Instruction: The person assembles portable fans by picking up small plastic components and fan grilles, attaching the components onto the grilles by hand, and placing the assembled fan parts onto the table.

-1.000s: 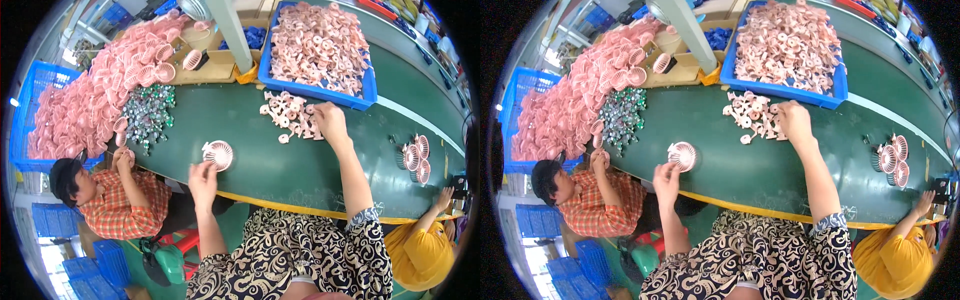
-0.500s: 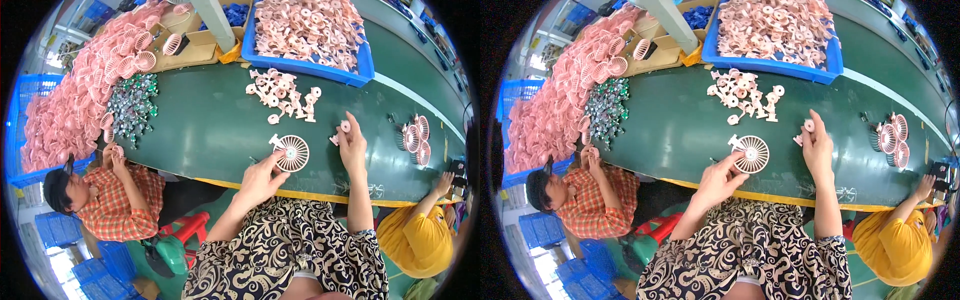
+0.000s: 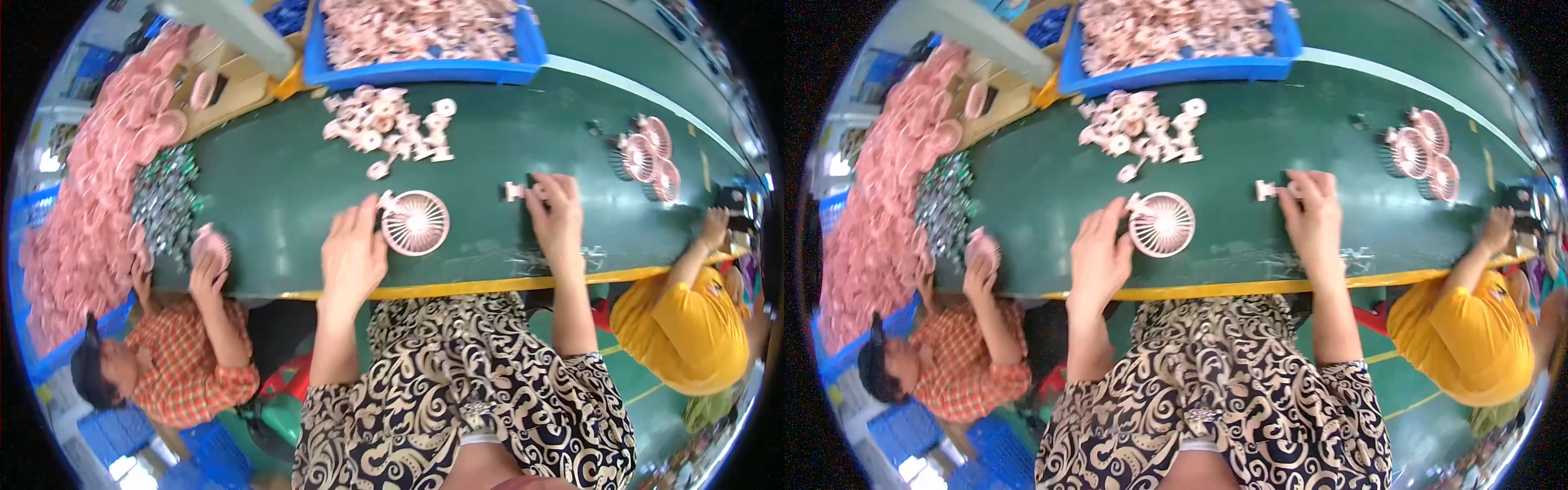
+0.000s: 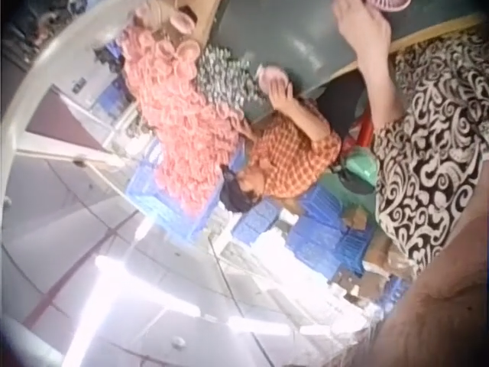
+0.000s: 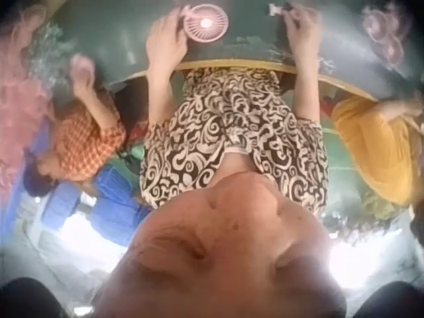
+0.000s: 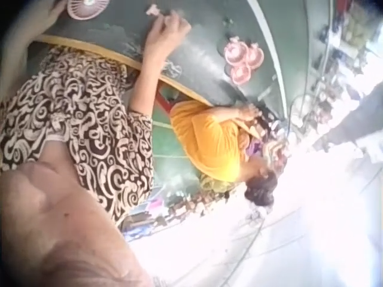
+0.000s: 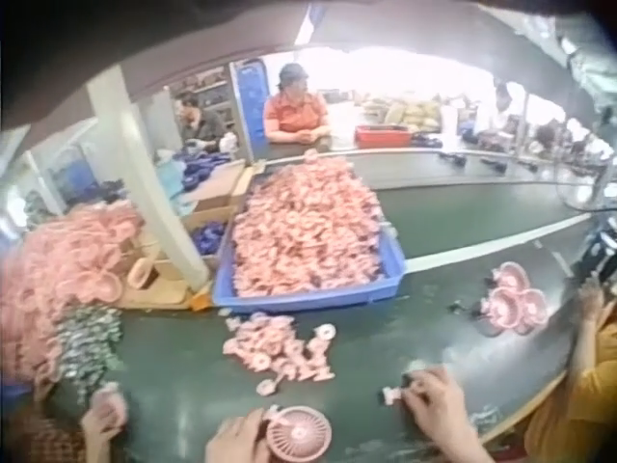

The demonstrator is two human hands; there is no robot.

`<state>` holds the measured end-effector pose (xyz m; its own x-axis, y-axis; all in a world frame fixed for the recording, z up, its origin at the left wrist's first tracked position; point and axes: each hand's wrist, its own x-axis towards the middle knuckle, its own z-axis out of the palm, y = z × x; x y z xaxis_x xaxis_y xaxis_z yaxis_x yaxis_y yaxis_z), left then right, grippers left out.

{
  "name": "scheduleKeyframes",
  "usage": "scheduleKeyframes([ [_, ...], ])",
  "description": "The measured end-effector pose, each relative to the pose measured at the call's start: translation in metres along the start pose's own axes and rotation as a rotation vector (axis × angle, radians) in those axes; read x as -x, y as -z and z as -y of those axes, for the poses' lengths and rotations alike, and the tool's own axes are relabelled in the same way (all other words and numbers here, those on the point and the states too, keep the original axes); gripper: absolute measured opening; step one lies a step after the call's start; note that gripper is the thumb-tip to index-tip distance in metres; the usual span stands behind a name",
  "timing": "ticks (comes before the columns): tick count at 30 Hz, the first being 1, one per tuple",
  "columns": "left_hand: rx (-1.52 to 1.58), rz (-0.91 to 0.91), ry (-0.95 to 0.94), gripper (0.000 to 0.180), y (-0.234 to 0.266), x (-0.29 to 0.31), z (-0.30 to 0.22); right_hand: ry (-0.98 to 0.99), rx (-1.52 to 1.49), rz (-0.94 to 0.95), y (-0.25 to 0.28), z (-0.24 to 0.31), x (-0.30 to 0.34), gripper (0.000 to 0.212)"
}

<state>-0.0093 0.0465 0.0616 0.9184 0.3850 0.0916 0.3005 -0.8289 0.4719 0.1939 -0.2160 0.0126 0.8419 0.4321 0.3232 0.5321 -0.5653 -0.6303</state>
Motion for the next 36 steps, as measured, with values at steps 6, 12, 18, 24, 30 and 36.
scheduleKeyframes([
  [6,-0.012,-0.105,0.068,0.027,-0.016,-0.003,-0.006,-0.076,0.032,0.117,0.026,-0.003,0.002,0.028],
  [12,0.076,-0.145,0.081,0.014,-0.015,0.004,-0.005,-0.018,0.173,0.225,0.027,0.024,0.011,0.031],
  [18,0.224,-0.102,0.142,0.014,-0.022,0.005,-0.005,0.19,-0.073,0.168,-0.004,0.079,0.018,0.031],
  [24,0.313,-0.105,0.19,0.011,-0.037,0.007,0.003,0.359,-0.188,0.202,-0.037,0.097,0.011,0.029],
  [30,0.436,-0.065,0.24,0.01,-0.038,0.009,0.007,0.396,-0.054,0.295,-0.05,0.095,0.008,0.022],
  [36,0.467,-0.035,0.273,0.012,-0.035,0.006,0.004,0.416,0.006,0.369,-0.056,0.094,0.009,0.019],
])
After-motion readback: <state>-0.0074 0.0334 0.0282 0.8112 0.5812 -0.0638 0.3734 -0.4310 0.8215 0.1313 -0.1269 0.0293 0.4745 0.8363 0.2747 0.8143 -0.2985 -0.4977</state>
